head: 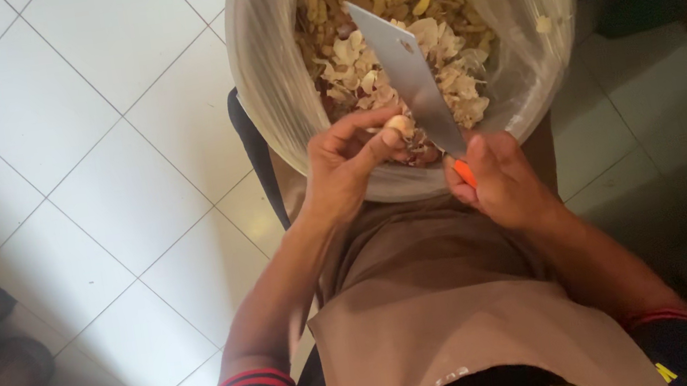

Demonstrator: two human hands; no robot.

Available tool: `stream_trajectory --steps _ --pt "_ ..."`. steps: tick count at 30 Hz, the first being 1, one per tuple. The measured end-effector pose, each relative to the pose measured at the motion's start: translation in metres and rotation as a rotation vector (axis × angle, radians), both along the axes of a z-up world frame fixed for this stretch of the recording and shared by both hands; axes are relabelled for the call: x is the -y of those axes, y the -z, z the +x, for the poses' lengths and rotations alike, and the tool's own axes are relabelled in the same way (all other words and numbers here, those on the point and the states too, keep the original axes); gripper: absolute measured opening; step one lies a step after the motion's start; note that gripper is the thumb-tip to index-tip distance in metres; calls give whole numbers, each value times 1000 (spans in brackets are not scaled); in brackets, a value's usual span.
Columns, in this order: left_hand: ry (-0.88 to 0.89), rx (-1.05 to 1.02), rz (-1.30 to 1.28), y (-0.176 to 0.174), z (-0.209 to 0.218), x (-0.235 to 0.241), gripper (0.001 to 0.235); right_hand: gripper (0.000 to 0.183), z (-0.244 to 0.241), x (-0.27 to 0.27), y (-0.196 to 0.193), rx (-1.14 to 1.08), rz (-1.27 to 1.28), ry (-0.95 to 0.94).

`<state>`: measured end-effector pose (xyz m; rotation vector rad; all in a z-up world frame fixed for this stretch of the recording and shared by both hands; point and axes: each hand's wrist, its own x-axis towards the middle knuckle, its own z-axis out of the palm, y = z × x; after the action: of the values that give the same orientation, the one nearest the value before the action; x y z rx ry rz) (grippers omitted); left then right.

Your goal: The person peels garlic cloves using a knife and their hands, placing the peeled cloves into a container and the skins into a waste bin. The person handles garlic bulbs and cloves, separating them and removing the outer layers.

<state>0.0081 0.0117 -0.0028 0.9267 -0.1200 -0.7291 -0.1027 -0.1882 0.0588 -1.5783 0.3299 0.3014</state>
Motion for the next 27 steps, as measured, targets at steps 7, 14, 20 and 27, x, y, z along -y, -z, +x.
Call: stream_trajectory --steps 7,14,20,27 --pt "20 -232 -144 12 -6 4 30 74 -1 5 -3 -64 152 -66" --pt "8 -297 -177 16 -4 12 30 100 -2 -3 -11 61 194 -146" --pt "10 -397 -204 15 -2 13 25 85 0 -4 -3 95 154 -80" --pt "86 -531 -192 13 7 20 30 72 -5 11 22 134 84 -8"
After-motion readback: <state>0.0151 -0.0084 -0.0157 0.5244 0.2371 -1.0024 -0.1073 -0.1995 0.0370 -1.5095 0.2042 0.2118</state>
